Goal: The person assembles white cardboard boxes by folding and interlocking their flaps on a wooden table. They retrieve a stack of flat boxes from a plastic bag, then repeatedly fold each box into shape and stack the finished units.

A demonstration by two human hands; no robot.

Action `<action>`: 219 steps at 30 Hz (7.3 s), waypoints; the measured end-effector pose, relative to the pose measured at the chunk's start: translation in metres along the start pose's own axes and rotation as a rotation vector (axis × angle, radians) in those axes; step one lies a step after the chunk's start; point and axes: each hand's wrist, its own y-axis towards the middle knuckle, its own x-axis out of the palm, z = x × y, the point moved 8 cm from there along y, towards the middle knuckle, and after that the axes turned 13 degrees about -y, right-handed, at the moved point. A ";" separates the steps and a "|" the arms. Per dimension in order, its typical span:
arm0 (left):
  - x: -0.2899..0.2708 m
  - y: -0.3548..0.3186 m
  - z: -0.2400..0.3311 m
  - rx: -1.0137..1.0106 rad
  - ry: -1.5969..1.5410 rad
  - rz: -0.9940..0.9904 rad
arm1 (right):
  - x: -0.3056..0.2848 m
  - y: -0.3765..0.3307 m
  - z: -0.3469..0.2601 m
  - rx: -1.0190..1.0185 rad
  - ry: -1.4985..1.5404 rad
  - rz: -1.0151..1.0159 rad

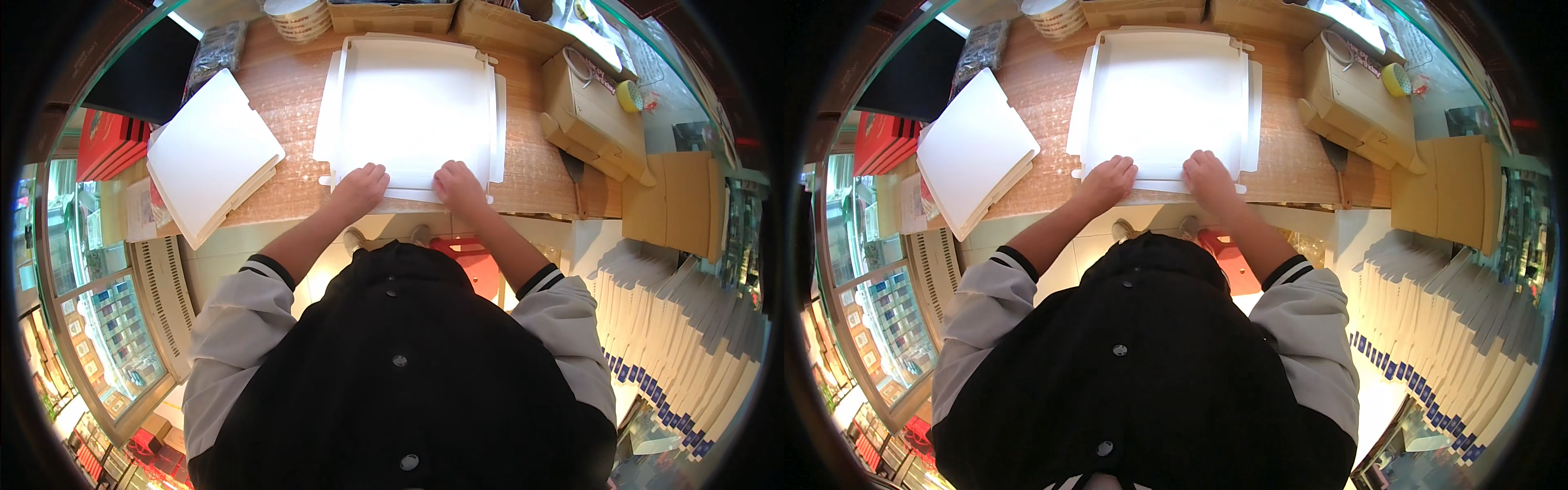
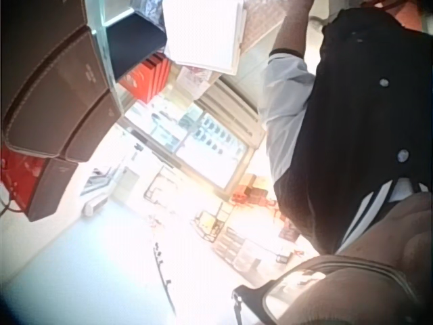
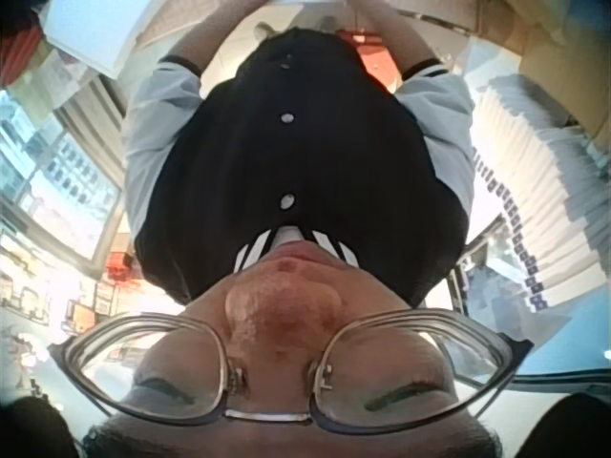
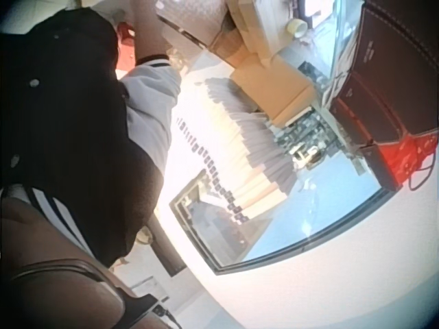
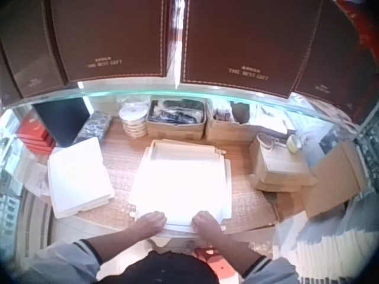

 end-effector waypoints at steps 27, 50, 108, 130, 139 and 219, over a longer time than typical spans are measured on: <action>-0.003 0.031 -0.045 -0.381 0.006 -0.167 | -0.006 0.044 0.047 0.223 -0.288 -0.361; -0.012 0.004 -0.056 -0.663 -0.339 0.193 | -0.006 0.000 0.062 0.596 0.092 -0.024; -0.122 -0.061 -0.030 -0.705 -1.464 0.284 | -0.131 -0.068 0.047 0.360 0.188 -0.155; -0.051 -0.041 -0.005 -0.085 0.069 -0.254 | -0.060 -0.032 -0.003 -0.316 -0.493 -0.366; -0.023 -0.040 -0.046 -0.380 -0.327 -0.525 | -0.005 -0.028 0.046 0.058 0.027 -0.863; -0.102 -0.042 -0.076 -0.392 0.150 0.431 | -0.072 -0.028 0.093 0.332 -0.261 0.305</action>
